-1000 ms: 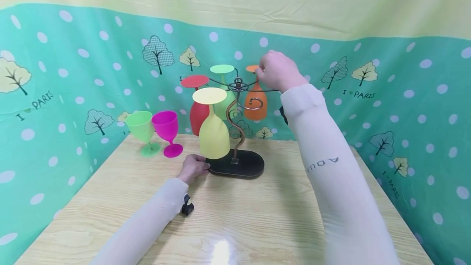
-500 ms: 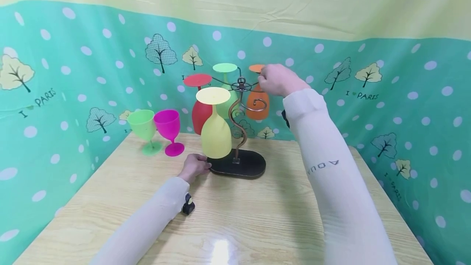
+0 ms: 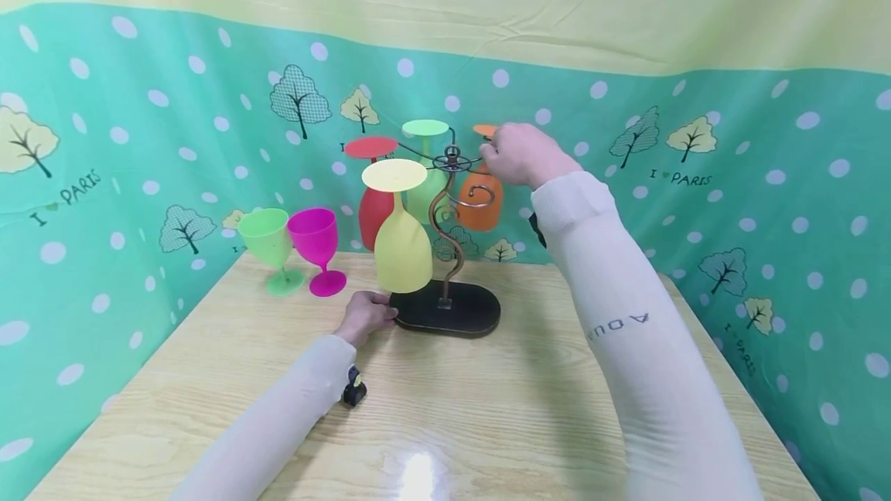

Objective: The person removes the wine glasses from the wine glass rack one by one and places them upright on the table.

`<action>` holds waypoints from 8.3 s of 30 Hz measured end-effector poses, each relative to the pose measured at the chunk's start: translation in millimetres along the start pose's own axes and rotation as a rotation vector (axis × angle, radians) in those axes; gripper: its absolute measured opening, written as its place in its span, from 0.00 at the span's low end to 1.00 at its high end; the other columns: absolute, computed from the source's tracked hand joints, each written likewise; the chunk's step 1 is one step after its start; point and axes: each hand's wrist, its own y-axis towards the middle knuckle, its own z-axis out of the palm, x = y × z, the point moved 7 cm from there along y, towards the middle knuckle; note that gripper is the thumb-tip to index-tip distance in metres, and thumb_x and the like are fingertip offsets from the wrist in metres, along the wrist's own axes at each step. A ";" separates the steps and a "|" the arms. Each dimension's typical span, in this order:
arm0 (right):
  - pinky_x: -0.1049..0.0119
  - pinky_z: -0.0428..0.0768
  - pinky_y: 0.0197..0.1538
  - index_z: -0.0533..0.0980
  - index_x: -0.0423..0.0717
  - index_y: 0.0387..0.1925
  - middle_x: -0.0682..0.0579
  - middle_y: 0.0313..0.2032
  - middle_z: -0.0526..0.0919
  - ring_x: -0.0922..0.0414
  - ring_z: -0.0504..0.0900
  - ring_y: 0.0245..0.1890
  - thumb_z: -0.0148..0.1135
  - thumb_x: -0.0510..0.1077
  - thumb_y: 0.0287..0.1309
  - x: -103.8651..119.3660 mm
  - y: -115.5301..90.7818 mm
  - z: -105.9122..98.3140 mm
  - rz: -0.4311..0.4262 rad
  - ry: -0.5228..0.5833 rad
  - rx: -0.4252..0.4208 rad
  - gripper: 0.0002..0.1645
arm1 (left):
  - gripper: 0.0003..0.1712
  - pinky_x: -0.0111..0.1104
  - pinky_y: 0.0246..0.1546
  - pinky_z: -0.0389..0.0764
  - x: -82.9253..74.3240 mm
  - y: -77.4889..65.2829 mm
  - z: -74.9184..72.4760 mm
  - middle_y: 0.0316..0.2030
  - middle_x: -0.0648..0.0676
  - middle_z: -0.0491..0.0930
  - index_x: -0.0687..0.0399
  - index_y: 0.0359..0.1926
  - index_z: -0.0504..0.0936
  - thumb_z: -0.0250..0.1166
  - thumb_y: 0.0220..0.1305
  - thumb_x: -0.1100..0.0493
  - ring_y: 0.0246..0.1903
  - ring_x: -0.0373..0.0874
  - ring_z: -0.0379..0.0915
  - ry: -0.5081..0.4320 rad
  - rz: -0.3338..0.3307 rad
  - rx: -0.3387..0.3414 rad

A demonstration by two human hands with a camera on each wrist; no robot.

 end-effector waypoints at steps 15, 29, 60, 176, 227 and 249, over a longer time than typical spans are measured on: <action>0.44 0.54 0.69 0.62 0.41 0.68 0.40 0.70 0.57 0.41 0.53 0.70 0.21 0.67 0.69 -4.1 -12.8 -5.4 0.023 0.065 -0.028 0.44 | 0.19 0.32 0.29 0.84 1.2 0.1 -1.1 0.46 0.72 0.75 0.74 0.47 0.76 0.67 0.53 0.72 0.28 0.51 0.84 0.016 -0.008 -0.005; 0.42 0.49 0.70 0.59 0.47 0.70 0.41 0.72 0.53 0.40 0.49 0.71 0.12 0.74 0.63 -16.4 -18.8 -11.1 0.044 0.091 -0.041 0.52 | 0.17 0.32 0.27 0.83 0.2 2.0 -0.9 0.44 0.69 0.76 0.73 0.44 0.77 0.68 0.51 0.71 0.24 0.47 0.82 0.050 0.003 -0.010; 0.45 0.52 0.69 0.75 0.40 0.58 0.43 0.69 0.61 0.42 0.53 0.70 0.15 0.73 0.64 18.5 2.3 -11.7 -0.060 -0.001 -0.082 0.54 | 0.19 0.33 0.30 0.83 -0.7 1.3 -1.5 0.44 0.70 0.76 0.73 0.45 0.77 0.68 0.50 0.71 0.26 0.50 0.83 0.046 0.015 -0.001; 0.57 0.72 0.18 0.75 0.37 0.26 0.45 0.23 0.76 0.47 0.74 0.23 0.58 0.30 0.47 -24.7 -156.7 85.6 -0.338 -0.074 -1.038 0.02 | 0.17 0.41 0.40 0.80 -24.6 -74.6 11.8 0.37 0.57 0.82 0.66 0.46 0.79 0.67 0.58 0.61 0.35 0.45 0.76 -0.026 0.120 0.274; 0.69 0.79 0.31 0.78 0.44 0.33 0.54 0.26 0.80 0.59 0.78 0.27 0.64 0.38 0.57 -7.6 -134.4 225.1 0.117 0.705 -0.672 0.02 | 0.06 0.34 0.30 0.82 -37.5 -115.3 -34.8 0.22 0.53 0.78 0.69 0.31 0.79 0.66 0.58 0.66 0.24 0.42 0.76 -0.381 0.182 0.110; 0.62 0.77 0.40 0.73 0.33 0.53 0.40 0.42 0.80 0.51 0.79 0.38 0.64 0.47 0.57 -66.7 -91.7 284.0 0.607 0.861 -0.284 0.27 | 0.10 0.28 0.24 0.71 -75.3 -107.5 -130.9 0.22 0.51 0.71 0.62 0.32 0.79 0.65 0.62 0.58 0.25 0.43 0.66 0.141 0.356 0.023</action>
